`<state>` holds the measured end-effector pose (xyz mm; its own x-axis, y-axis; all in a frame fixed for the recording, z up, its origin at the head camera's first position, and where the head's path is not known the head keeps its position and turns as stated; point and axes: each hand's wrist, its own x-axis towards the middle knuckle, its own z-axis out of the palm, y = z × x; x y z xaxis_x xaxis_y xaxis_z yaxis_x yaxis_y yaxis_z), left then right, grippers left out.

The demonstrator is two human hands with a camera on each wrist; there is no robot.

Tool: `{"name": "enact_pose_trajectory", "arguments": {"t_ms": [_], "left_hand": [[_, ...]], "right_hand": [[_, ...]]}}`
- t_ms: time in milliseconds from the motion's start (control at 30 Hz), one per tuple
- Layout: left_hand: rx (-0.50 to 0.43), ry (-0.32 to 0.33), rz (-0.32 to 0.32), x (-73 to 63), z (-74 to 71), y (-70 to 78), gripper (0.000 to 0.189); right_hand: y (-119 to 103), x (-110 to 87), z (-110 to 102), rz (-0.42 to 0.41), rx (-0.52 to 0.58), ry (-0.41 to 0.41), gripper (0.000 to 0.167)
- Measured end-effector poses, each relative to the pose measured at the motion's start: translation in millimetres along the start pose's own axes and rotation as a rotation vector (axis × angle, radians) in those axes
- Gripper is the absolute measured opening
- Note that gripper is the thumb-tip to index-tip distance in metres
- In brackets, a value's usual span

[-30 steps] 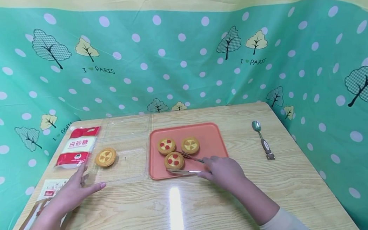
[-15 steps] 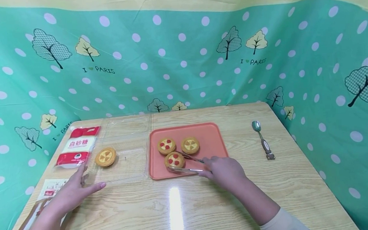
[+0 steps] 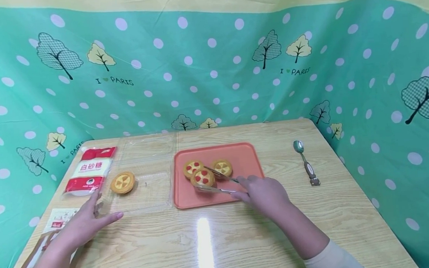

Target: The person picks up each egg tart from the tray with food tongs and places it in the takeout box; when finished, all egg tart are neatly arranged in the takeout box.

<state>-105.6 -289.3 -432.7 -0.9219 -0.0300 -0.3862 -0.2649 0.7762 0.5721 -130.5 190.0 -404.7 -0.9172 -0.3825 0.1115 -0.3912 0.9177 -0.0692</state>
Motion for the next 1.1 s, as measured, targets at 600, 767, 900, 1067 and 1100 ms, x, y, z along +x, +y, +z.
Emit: {"name": "enact_pose_trajectory", "arguments": {"t_ms": [600,767,900,1067,1100], "left_hand": [[-0.011,-0.012,-0.016,0.3,-0.7,1.2,0.131],[-0.013,-0.006,-0.006,-0.5,-0.1,1.1,0.13],[-0.017,0.003,0.007,-1.3,0.5,1.0,0.13],[-0.017,0.002,0.004,-1.7,0.7,1.7,0.13],[-0.017,0.0,0.001,-1.6,0.6,1.7,0.13]], "right_hand": [[-22,20.2,-20,-0.076,0.013,0.073,0.066],[-36,29.9,-24,-0.112,0.023,0.103,0.059],[-47,37.4,-24,-0.16,0.021,0.115,0.052],[-61,45.4,-19,-0.201,0.012,0.112,0.052],[-63,47.0,-17,-0.205,0.008,0.107,0.055]]}}
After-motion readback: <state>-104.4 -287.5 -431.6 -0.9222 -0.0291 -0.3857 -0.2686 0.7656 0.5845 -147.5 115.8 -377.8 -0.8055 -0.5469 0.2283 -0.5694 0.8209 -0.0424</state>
